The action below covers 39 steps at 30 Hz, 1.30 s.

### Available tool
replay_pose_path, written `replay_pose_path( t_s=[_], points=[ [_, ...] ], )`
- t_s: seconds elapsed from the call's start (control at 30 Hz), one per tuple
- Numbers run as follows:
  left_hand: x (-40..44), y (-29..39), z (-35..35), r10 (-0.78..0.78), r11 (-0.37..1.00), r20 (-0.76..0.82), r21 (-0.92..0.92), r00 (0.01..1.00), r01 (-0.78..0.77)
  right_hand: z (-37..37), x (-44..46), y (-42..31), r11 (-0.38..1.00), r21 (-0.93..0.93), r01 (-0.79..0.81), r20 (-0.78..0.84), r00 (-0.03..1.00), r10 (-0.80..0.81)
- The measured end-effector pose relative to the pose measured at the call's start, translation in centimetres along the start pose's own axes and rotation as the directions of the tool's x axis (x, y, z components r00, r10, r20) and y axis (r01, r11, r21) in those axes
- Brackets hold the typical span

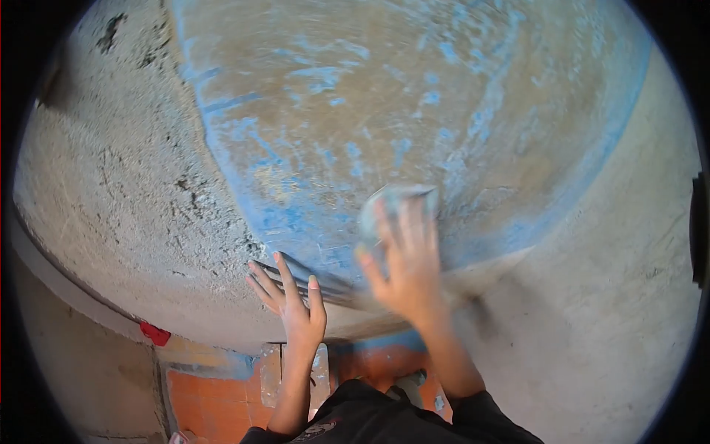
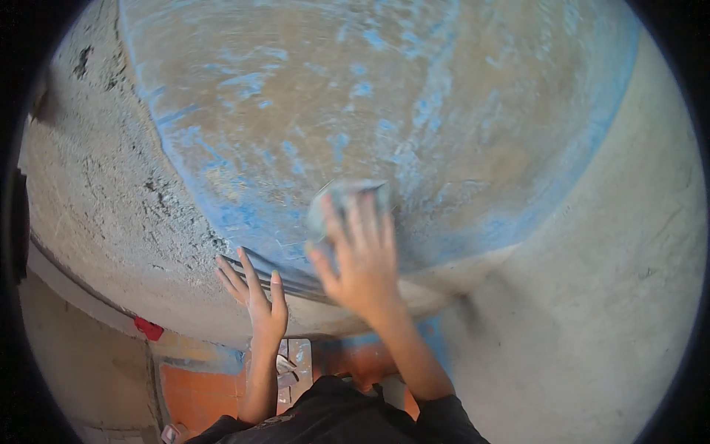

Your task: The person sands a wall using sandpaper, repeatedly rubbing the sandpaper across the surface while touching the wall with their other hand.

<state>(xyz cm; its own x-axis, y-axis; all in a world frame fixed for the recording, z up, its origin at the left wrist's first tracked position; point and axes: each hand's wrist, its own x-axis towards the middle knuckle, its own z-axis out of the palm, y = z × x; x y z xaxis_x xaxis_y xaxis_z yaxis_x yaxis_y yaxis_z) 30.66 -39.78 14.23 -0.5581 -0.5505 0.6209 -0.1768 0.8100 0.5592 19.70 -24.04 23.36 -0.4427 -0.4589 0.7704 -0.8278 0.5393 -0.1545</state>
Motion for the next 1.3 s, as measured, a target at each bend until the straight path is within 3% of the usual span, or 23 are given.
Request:
replay_pose_path(
  t_s=[0.13,0.27,0.3,0.33,0.4,0.5,0.57,0.6,0.7,0.73,0.8,0.83,0.93,0.97,1.07,1.1,1.2,1.23,1.3],
  points=[
    [-0.5,1.8,1.1,0.071,0.996,0.059,-0.049,0.996,-0.068,2.2,-0.8,2.1,0.985,0.089,-0.145,-0.274,0.948,0.164],
    [-0.6,3.6,2.7,0.164,0.981,0.104,-0.12,0.981,-0.151,4.2,-6.7,1.8,0.996,0.083,-0.014,0.141,0.99,0.002],
    [-0.6,4.0,3.0,0.18,0.977,0.107,-0.136,0.978,-0.165,2.9,-6.2,2.8,0.995,-0.017,-0.098,0.099,0.99,0.099],
    [-0.6,4.4,3.3,0.189,0.976,0.102,-0.131,0.977,-0.176,1.9,-5.2,5.0,0.983,0.032,-0.182,-0.066,0.981,0.183],
    [-0.6,4.7,3.7,0.208,0.973,0.09,-0.116,0.974,-0.197,0.1,-3.4,8.9,0.937,0.167,-0.306,-0.376,0.859,0.347],
    [-0.6,5.8,4.4,0.215,0.973,0.1,-0.114,0.972,-0.203,1.1,-3.6,10.5,0.945,0.129,-0.301,-0.449,0.832,0.326],
    [-0.5,6.4,5.2,0.249,0.965,0.105,-0.105,0.963,-0.239,2.1,-6.4,7.4,0.993,0.008,-0.122,-0.142,0.982,0.122],
    [-0.5,6.8,5.6,0.264,0.962,0.108,-0.1,0.958,-0.254,2.3,-7.4,6.5,0.999,-0.026,-0.02,0.033,0.999,0.021],
    [-0.4,8.0,6.3,0.216,0.974,0.136,-0.092,0.967,-0.205,1.3,-7.4,10.3,0.986,-0.107,-0.13,0.004,0.991,0.131],
    [-0.5,8.5,6.5,0.203,0.973,0.129,-0.134,0.971,-0.186,0.7,-6.7,12.2,0.965,-0.001,-0.263,-0.155,0.953,0.26],
    [-0.5,9.4,7.0,0.176,0.966,0.113,-0.213,0.978,-0.149,-0.4,-5.0,15.7,0.858,0.265,-0.441,-0.411,0.753,0.514],
    [-0.5,9.8,7.4,0.171,0.969,0.133,-0.204,0.976,-0.142,-0.2,-4.9,16.6,0.854,0.27,-0.444,-0.419,0.745,0.52],
    [-0.5,11.3,8.9,0.158,0.977,0.176,-0.173,0.972,-0.127,0.5,-7.8,13.6,0.995,0.022,-0.093,-0.18,0.979,0.096],
    [-0.5,12.0,9.5,0.153,0.979,0.18,-0.159,0.972,-0.125,-0.5,-8.2,14.4,0.996,0.028,0.082,0.045,0.996,-0.083],
    [-0.7,13.6,11.2,0.155,0.983,0.188,-0.123,0.97,-0.133,-2.8,-7.3,19.7,0.99,-0.071,-0.124,-0.179,0.978,0.109],
    [-0.8,14.4,12.0,0.157,0.984,0.186,-0.119,0.97,-0.136,-3.7,-6.2,21.8,0.962,0.008,-0.271,-0.362,0.896,0.256],
    [-1.2,17.8,13.3,0.183,0.976,0.219,-0.157,0.959,-0.15,-4.9,-5.6,25.0,0.959,0.102,-0.265,-0.497,0.821,0.28],
    [-1.5,18.9,14.0,0.185,0.975,0.228,-0.163,0.956,-0.15,-5.8,-6.4,24.3,0.989,0.05,-0.137,-0.353,0.924,0.146],
    [-1.8,20.8,15.4,0.182,0.976,0.241,-0.165,0.953,-0.145,-7.4,-7.5,24.6,0.999,-0.017,-0.038,-0.095,0.995,0.037]
  ],
)
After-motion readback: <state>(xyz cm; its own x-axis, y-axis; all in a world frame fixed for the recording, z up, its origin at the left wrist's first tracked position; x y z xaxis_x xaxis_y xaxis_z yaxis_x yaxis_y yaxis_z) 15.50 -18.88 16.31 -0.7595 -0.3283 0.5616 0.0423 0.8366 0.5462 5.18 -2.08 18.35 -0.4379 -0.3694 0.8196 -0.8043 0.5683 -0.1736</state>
